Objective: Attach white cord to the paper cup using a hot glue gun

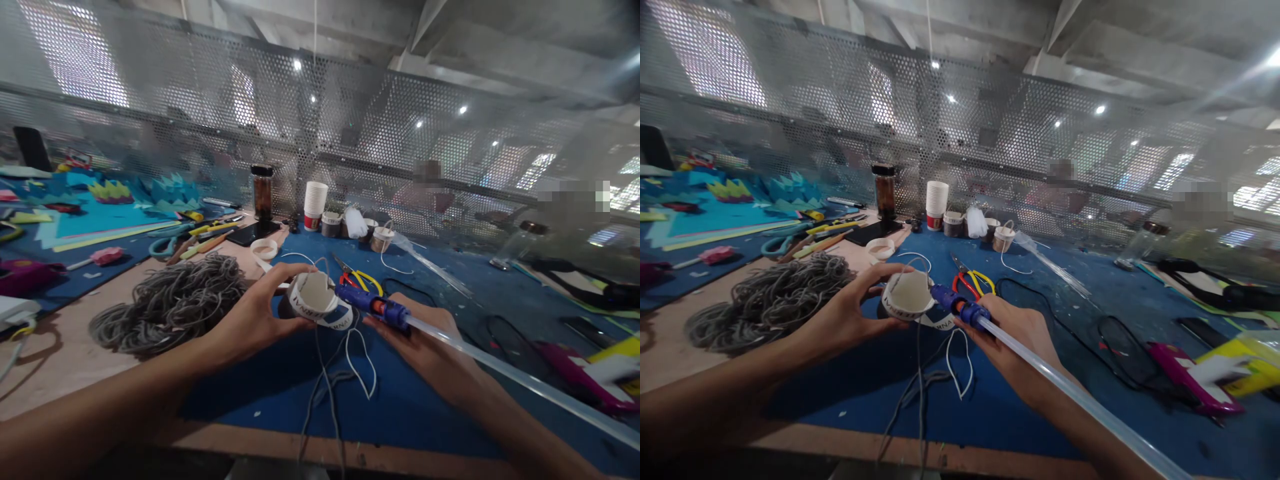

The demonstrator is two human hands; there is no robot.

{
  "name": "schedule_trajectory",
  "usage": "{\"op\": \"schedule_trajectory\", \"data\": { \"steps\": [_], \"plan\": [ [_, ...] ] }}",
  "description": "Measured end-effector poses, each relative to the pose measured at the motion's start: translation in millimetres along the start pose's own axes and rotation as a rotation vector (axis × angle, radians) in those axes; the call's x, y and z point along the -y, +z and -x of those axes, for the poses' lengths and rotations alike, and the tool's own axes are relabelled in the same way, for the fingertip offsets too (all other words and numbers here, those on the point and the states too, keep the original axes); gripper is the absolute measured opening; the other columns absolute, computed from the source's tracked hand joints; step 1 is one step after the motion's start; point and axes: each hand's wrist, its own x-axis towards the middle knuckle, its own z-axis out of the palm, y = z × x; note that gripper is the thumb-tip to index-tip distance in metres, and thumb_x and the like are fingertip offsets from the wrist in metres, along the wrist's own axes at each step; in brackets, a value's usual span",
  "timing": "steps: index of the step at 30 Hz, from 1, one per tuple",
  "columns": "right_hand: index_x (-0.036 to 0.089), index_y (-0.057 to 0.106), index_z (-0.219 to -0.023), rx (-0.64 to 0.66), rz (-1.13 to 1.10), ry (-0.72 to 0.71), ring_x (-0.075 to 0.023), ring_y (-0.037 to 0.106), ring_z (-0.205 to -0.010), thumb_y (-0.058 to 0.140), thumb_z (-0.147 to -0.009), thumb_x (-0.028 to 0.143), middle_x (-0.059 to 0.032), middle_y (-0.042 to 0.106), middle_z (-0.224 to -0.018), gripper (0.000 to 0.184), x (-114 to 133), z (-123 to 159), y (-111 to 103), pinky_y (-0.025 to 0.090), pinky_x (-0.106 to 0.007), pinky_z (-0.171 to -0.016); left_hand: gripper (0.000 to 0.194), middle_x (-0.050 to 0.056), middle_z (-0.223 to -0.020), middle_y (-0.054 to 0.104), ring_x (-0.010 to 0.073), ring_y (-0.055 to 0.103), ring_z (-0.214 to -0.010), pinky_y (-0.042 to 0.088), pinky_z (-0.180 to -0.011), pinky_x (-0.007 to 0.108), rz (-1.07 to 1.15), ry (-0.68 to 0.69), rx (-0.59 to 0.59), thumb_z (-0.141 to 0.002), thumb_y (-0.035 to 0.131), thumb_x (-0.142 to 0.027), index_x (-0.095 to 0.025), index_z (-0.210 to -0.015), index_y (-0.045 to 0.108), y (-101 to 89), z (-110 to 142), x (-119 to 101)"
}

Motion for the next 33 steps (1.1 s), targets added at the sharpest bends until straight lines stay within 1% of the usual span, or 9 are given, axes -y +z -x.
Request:
{"op": "schedule_trajectory", "data": {
  "steps": [5,11,16,19,21,24,26,30,33],
  "plan": [
    [0.023,0.053,-0.076,0.02,0.003,0.0,-0.0129,0.05,-0.053,0.052,-0.092,0.051,0.0029,0.056,-0.063,0.033,2.0,0.6,-2.2,0.031,-0.026,-0.052,0.063,0.007,-0.134,0.055,0.0284,0.053,-0.122,0.047,-0.103,0.044,-0.002,0.001,-0.001,-0.072,0.078,-0.033,-0.027,-0.129,0.051,-0.2,-0.2,-1.1],
    [0.022,0.054,-0.073,0.015,-0.034,-0.004,-0.0135,0.052,-0.054,0.055,-0.09,0.05,0.0018,0.058,-0.062,0.033,3.3,0.6,-2.4,0.035,-0.027,-0.052,0.063,0.008,-0.135,0.053,0.0285,0.053,-0.122,0.046,-0.104,0.045,0.006,0.0,0.003,-0.072,0.077,-0.033,-0.027,-0.129,0.05,0.1,-0.8,-1.6],
    [0.022,0.065,-0.083,-0.048,-0.203,0.057,-0.0178,0.059,-0.064,0.06,-0.087,0.05,-0.0026,0.066,-0.073,0.028,-1.0,-0.6,2.9,0.043,-0.029,-0.057,0.064,0.007,-0.136,0.053,0.027,0.051,-0.125,0.044,-0.106,0.043,0.046,-0.02,0.007,-0.071,0.079,-0.032,-0.028,-0.128,0.049,0.2,-0.1,-1.2],
    [0.021,0.068,-0.088,-0.017,-0.335,0.145,-0.0162,0.056,-0.056,0.061,-0.087,0.048,-0.0008,0.063,-0.064,0.028,-3.9,-2.2,4.5,0.042,-0.028,-0.05,0.064,0.007,-0.134,0.053,0.0259,0.056,-0.12,0.045,-0.104,0.042,0.111,-0.065,0.015,-0.071,0.078,-0.033,-0.027,-0.127,0.047,0.6,0.1,-1.9],
    [0.021,0.068,-0.086,0.01,-0.414,0.205,-0.0139,0.051,-0.048,0.061,-0.087,0.047,0.002,0.057,-0.054,0.027,-5.0,-3.4,4.3,0.039,-0.027,-0.045,0.064,0.008,-0.131,0.055,0.0247,0.06,-0.113,0.047,-0.101,0.042,0.152,-0.115,0.031,-0.071,0.078,-0.033,-0.026,-0.126,0.046,0.3,-0.1,-3.0],
    [0.02,0.063,-0.072,0.049,-0.494,0.262,-0.0123,0.049,-0.042,0.061,-0.087,0.048,0.0039,0.051,-0.045,0.032,-4.8,-5.3,2.8,0.038,-0.026,-0.043,0.064,0.007,-0.127,0.056,0.0243,0.062,-0.109,0.048,-0.098,0.042,0.175,-0.167,0.069,-0.07,0.078,-0.033,-0.025,-0.124,0.046,-1.0,-0.1,-4.7],
    [0.02,0.058,-0.064,0.07,-0.535,0.268,-0.012,0.05,-0.042,0.06,-0.087,0.049,0.0035,0.051,-0.044,0.037,-3.9,-6.7,1.8,0.04,-0.026,-0.045,0.064,0.008,-0.127,0.057,0.025,0.06,-0.111,0.047,-0.099,0.043,0.159,-0.179,0.101,-0.069,0.078,-0.033,-0.025,-0.123,0.046,-1.6,0.5,-4.9],
    [0.02,0.054,-0.056,0.116,-0.595,0.261,-0.0115,0.051,-0.043,0.057,-0.088,0.052,0.0022,0.051,-0.044,0.045,-3.2,-9.7,2.1,0.042,-0.026,-0.049,0.063,0.008,-0.127,0.057,0.0264,0.057,-0.116,0.042,-0.104,0.046,0.124,-0.17,0.154,-0.066,0.08,-0.032,-0.024,-0.121,0.049,-1.4,3.9,-2.7],
    [0.019,0.059,-0.06,0.124,-0.629,0.27,-0.0117,0.05,-0.044,0.054,-0.089,0.055,0.0022,0.051,-0.043,0.046,-5.2,-11.5,4.8,0.043,-0.026,-0.051,0.066,0.009,-0.127,0.058,0.0274,0.058,-0.115,0.042,-0.104,0.048,0.115,-0.189,0.164,-0.065,0.081,-0.035,-0.024,-0.121,0.05,-1.8,7.3,-2.1]
  ]
}}
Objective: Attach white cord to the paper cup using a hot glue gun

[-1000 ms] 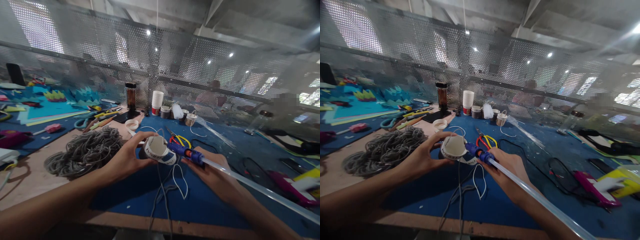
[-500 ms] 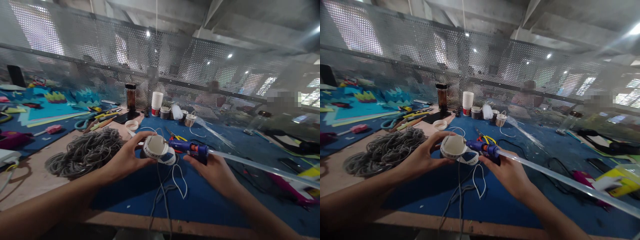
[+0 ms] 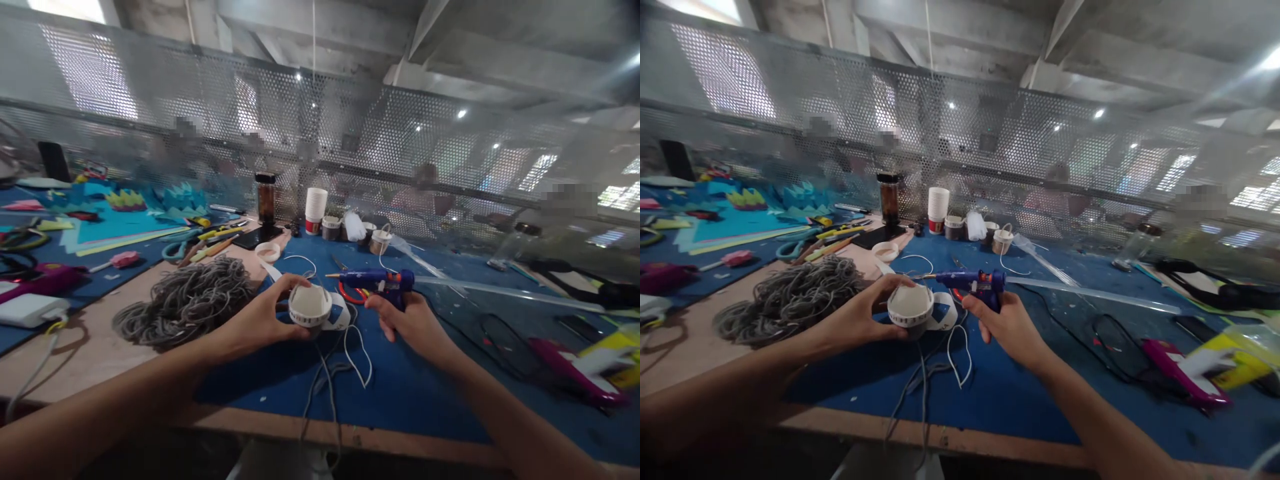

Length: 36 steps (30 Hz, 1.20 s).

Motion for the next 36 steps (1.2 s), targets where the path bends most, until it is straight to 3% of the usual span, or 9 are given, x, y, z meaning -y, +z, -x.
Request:
{"op": "schedule_trajectory", "data": {
  "steps": [4,7,13,22,28,36],
  "plan": [
    [0.017,0.064,-0.073,-0.017,-0.131,-0.007,-0.0109,0.048,-0.043,0.054,-0.089,0.055,0.0042,0.049,-0.044,0.043,-5.1,-3.8,3.6,0.041,-0.026,-0.051,0.061,0.009,-0.128,0.059,0.0288,0.058,-0.116,0.043,-0.103,0.05,-0.014,-0.025,-0.038,-0.069,0.077,-0.041,-0.023,-0.121,0.051,-1.0,4.8,-3.6],
    [0.016,0.063,-0.076,-0.022,-0.28,-0.006,-0.0096,0.047,-0.042,0.057,-0.087,0.055,0.005,0.049,-0.05,0.041,-6.8,-5.7,9.1,0.039,-0.026,-0.049,0.046,0.008,-0.125,0.062,0.028,0.059,-0.115,0.047,-0.098,0.047,-0.035,-0.027,-0.095,-0.078,0.068,-0.045,-0.024,-0.117,0.057,-0.9,5.6,-8.5],
    [0.014,0.069,-0.085,-0.023,-0.37,-0.026,-0.0109,0.052,-0.053,0.061,-0.086,0.052,0.0008,0.057,-0.06,0.039,-5.3,-4.2,19.3,0.043,-0.026,-0.06,0.034,0.007,-0.104,0.069,0.0254,0.061,-0.1,0.049,-0.088,0.039,-0.177,0.024,-0.256,-0.089,0.051,-0.048,-0.019,-0.098,0.066,0.6,-2.8,-20.5],
    [0.018,0.07,-0.088,0.013,-0.534,-0.088,-0.0141,0.063,-0.066,0.059,-0.09,0.048,-0.0026,0.067,-0.068,0.032,-3.7,-2.1,22.2,0.046,-0.026,-0.069,0.029,0.003,-0.086,0.068,0.0187,0.059,-0.081,0.045,-0.071,0.028,-0.262,0.081,-0.386,-0.09,0.053,-0.043,-0.018,-0.088,0.067,5.8,-9.9,-19.7],
    [0.019,0.066,-0.092,0.182,-0.716,-0.106,-0.0159,0.07,-0.075,0.056,-0.092,0.045,-0.0082,0.07,-0.109,0.027,5.5,-1.8,34.9,0.053,-0.03,-0.073,0.024,0.004,-0.084,0.068,0.0168,0.06,-0.076,0.046,-0.072,0.026,-0.264,0.125,-0.443,-0.089,0.056,-0.038,-0.016,-0.086,0.067,8.4,-12.0,-13.0],
    [0.021,0.07,-0.097,0.226,-0.677,-0.12,-0.0171,0.071,-0.082,0.054,-0.093,0.045,-0.0067,0.072,-0.104,0.029,2.7,-2.3,44.8,0.054,-0.03,-0.077,0.023,0.002,-0.078,0.066,0.0156,0.058,-0.073,0.044,-0.067,0.024,-0.119,0.056,-0.468,-0.086,0.059,-0.036,-0.015,-0.084,0.068,8.7,-13.6,-5.0]
  ]
}}
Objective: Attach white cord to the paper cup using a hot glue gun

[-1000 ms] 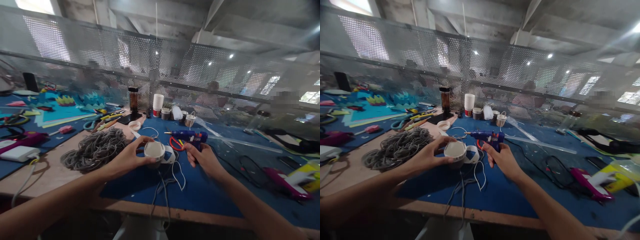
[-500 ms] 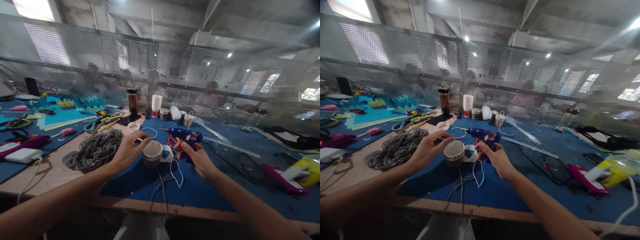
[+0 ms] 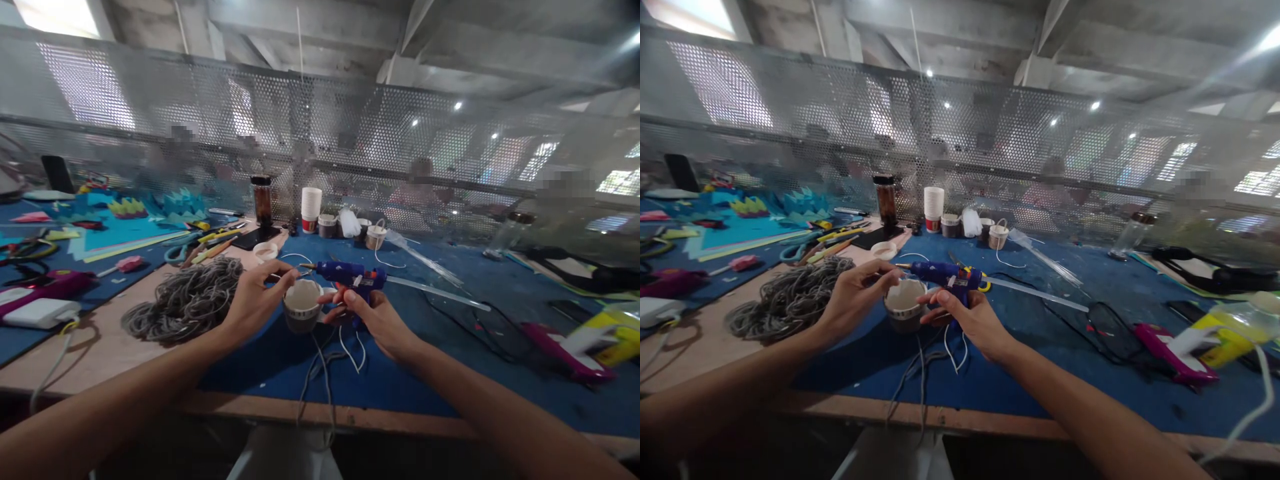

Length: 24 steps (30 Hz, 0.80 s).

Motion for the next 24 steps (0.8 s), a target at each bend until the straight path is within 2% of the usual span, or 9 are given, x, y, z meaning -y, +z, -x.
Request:
{"op": "schedule_trajectory", "data": {
  "steps": [4,11,19,22,24],
  "plan": [
    [0.022,0.071,-0.097,0.002,-0.011,-0.004,-0.0169,0.071,-0.083,0.056,-0.093,0.043,-0.0059,0.072,-0.104,0.027,0.1,0.7,-1.1,0.055,-0.031,-0.079,0.022,0.001,-0.073,0.064,0.0148,0.057,-0.07,0.043,-0.066,0.024,0.094,-0.047,-0.001,-0.085,0.06,-0.036,-0.015,-0.083,0.068,-0.8,-2.6,-1.6],
    [0.021,0.071,-0.097,0.009,-0.034,-0.005,-0.017,0.071,-0.086,0.057,-0.093,0.041,-0.0058,0.072,-0.105,0.025,-0.7,0.2,-1.0,0.055,-0.032,-0.081,0.021,0.003,-0.08,0.066,0.017,0.056,-0.078,0.042,-0.07,0.025,0.217,-0.088,-0.01,-0.079,0.066,-0.037,-0.017,-0.079,0.073,-7.3,-11.1,0.7],
    [0.02,0.069,-0.094,0.008,-0.047,0.002,-0.0175,0.071,-0.086,0.056,-0.094,0.04,-0.0068,0.072,-0.104,0.025,0.2,0.2,-0.1,0.055,-0.035,-0.084,0.029,0.007,-0.096,0.071,0.0154,0.055,-0.076,0.04,-0.063,0.024,0.402,-0.225,0.055,-0.076,0.073,-0.039,-0.019,-0.096,0.076,-16.7,-20.6,0.3],
    [0.019,0.067,-0.092,-0.019,-0.042,-0.031,-0.0175,0.071,-0.084,0.056,-0.093,0.04,-0.0079,0.07,-0.11,0.024,2.8,0.7,-1.1,0.055,-0.034,-0.08,0.027,0.006,-0.095,0.071,0.0134,0.054,-0.073,0.038,-0.061,0.023,0.418,-0.231,0.036,-0.075,0.073,-0.038,-0.019,-0.095,0.075,-20.1,-24.1,-2.5],
    [0.018,0.067,-0.091,-0.064,-0.001,-0.062,-0.017,0.069,-0.079,0.057,-0.093,0.041,-0.0077,0.071,-0.102,0.025,4.2,1.1,-3.7,0.056,-0.033,-0.076,0.025,0.006,-0.093,0.071,0.0124,0.053,-0.071,0.038,-0.059,0.022,0.386,-0.241,0.022,-0.074,0.074,-0.037,-0.018,-0.09,0.076,-22.3,-27.4,-6.2]
  ]
}}
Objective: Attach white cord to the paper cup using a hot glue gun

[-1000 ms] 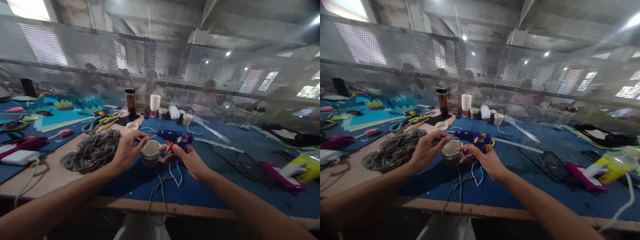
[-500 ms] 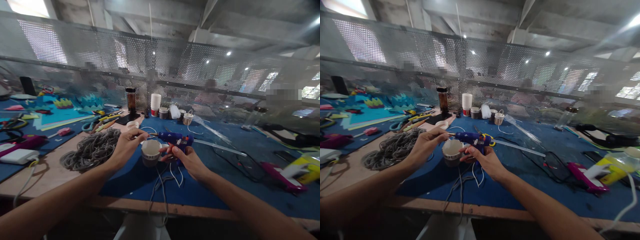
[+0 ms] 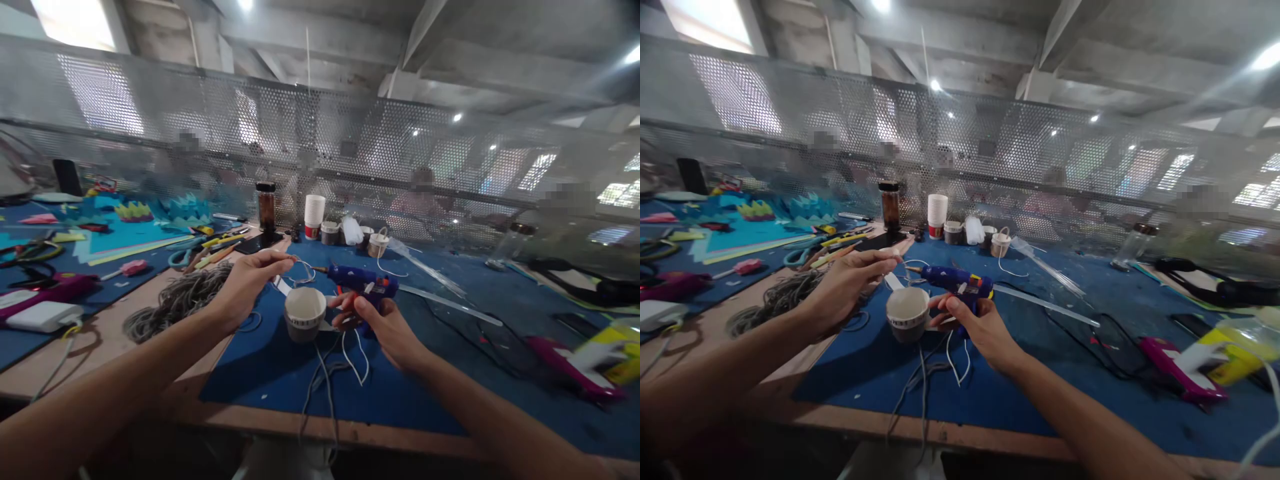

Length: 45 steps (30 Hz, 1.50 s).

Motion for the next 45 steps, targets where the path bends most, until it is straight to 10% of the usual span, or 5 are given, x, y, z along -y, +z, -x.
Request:
{"op": "schedule_trajectory", "data": {
  "steps": [13,45],
  "plan": [
    [0.015,0.062,-0.069,-0.297,0.336,-0.075,-0.0092,0.054,-0.049,0.061,-0.089,0.046,0.0013,0.057,-0.059,0.037,12.4,3.1,-16.7,0.045,-0.023,-0.052,0.022,0.004,-0.074,0.067,0.0137,0.06,-0.068,0.05,-0.071,0.027,0.112,-0.061,0.117,-0.069,0.079,-0.035,-0.016,-0.08,0.072,9.0,-15.1,-14.5],
    [0.018,0.064,-0.077,-0.359,0.566,-0.083,-0.0127,0.055,-0.05,0.06,-0.088,0.048,0.0017,0.056,-0.056,0.032,12.2,6.4,-12.1,0.048,-0.025,-0.051,0.014,0.004,-0.076,0.068,0.0138,0.059,-0.064,0.046,-0.058,0.025,0.249,-0.035,0.238,-0.079,0.071,-0.034,-0.02,-0.079,0.071,7.1,-2.9,-3.4]
  ]
}}
